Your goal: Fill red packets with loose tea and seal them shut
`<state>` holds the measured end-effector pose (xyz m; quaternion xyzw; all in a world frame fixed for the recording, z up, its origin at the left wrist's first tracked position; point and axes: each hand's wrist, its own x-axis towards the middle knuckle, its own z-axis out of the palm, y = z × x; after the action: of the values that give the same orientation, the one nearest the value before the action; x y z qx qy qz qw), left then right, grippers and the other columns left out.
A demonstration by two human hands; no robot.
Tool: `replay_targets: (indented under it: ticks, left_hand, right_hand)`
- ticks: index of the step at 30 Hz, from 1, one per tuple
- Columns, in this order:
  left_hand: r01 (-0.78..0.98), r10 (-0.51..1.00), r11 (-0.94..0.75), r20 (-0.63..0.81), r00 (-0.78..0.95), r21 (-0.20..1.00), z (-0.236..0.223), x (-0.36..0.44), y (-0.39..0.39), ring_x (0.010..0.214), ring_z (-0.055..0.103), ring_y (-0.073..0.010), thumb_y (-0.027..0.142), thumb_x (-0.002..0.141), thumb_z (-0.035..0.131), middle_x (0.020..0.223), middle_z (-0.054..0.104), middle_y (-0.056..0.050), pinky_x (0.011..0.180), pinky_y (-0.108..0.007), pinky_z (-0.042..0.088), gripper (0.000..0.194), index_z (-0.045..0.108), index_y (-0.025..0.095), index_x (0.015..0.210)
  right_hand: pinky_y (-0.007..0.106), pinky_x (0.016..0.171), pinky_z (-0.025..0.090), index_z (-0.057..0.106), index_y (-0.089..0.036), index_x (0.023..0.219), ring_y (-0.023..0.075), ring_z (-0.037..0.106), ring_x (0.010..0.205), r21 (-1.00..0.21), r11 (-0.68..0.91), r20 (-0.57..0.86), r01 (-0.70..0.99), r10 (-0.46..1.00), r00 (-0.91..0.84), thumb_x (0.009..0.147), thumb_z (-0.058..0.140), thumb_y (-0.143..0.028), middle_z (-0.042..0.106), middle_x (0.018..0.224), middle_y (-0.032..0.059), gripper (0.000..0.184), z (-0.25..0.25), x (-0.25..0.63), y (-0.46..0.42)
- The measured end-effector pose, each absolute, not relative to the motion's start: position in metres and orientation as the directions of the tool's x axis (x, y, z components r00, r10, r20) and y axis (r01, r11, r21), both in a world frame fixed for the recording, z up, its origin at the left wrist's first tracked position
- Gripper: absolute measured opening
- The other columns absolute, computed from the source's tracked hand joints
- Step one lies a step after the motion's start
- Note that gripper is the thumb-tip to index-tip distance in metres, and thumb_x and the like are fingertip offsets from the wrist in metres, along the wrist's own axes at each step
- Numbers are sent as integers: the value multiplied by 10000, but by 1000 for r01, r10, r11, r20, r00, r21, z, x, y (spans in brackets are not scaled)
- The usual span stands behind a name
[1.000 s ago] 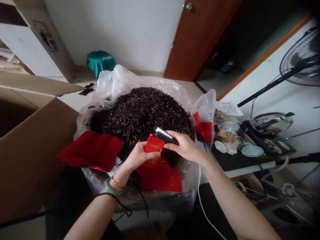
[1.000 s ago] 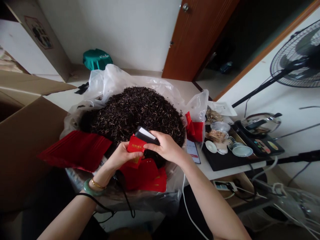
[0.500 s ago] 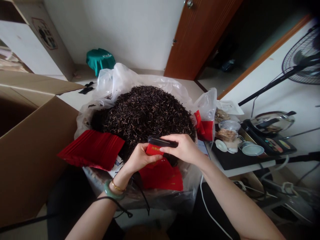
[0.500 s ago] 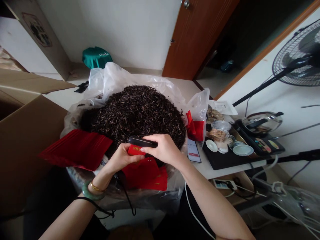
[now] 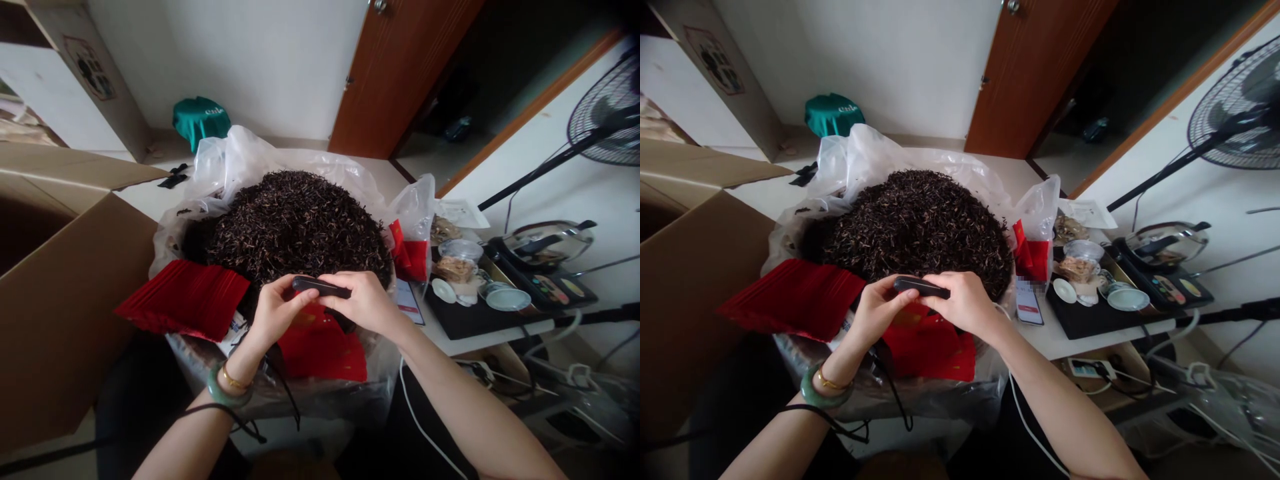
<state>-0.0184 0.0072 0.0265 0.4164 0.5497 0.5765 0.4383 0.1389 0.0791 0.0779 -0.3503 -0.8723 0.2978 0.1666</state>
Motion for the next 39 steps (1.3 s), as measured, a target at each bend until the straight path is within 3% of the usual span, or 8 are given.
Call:
replay_targets:
  ticks: [6, 15, 27, 31, 34, 39]
  left_hand:
    - [3, 947, -82, 79, -310, 997, 31, -21, 5, 703, 627, -177, 382, 677, 731, 740, 715, -44, 688, -259, 486, 254, 701, 144, 763]
    - [-14, 951, -29, 24, -307, 999, 36, -22, 3, 671, 615, -172, 388, 666, 738, 718, 707, -42, 654, -254, 480, 265, 697, 142, 753]
    - [0, 952, -11, 11, -307, 1000, 37, -23, 4, 663, 593, -162, 389, 682, 727, 702, 686, -34, 640, -247, 469, 268, 683, 133, 749]
    - [-14, 973, 0, -3, -232, 1000, 36, -25, 6, 749, 623, -184, 418, 699, 717, 803, 712, -52, 699, -263, 490, 323, 686, 134, 850]
    - [28, 989, 14, -9, -149, 1000, 29, -26, 6, 822, 630, -202, 397, 609, 797, 908, 719, -62, 731, -273, 503, 454, 672, 137, 959]
    - [-30, 984, 153, -156, -92, 988, 16, -23, 4, 558, 564, -137, 423, 582, 805, 667, 674, -21, 531, -237, 466, 409, 679, 103, 804]
  right_hand:
    - [256, 728, 526, 738, -207, 960, 169, 688, 801, -667, 581, 67, 466, 670, -740, 756, 731, -252, 741, 900, 20, 209, 81, 137, 79]
    - [255, 674, 498, 730, -183, 877, 156, 641, 752, -658, 633, 130, 408, 630, -766, 835, 650, -230, 693, 837, 41, 102, 75, 136, 76]
    - [269, 671, 494, 727, -176, 902, 169, 630, 754, -648, 661, 219, 379, 638, -738, 837, 638, -248, 692, 835, 53, 132, 65, 135, 76]
    - [268, 654, 498, 730, -179, 899, 172, 639, 746, -642, 656, 209, 397, 648, -732, 838, 627, -244, 700, 828, 52, 136, 65, 136, 77]
    - [270, 666, 508, 730, -186, 924, 177, 651, 766, -642, 641, 202, 419, 670, -715, 844, 619, -249, 706, 845, 49, 151, 69, 137, 77]
    - [307, 764, 531, 719, -188, 989, 199, 672, 844, -625, 644, 159, 440, 657, -737, 813, 667, -304, 719, 925, 64, 217, 74, 142, 81]
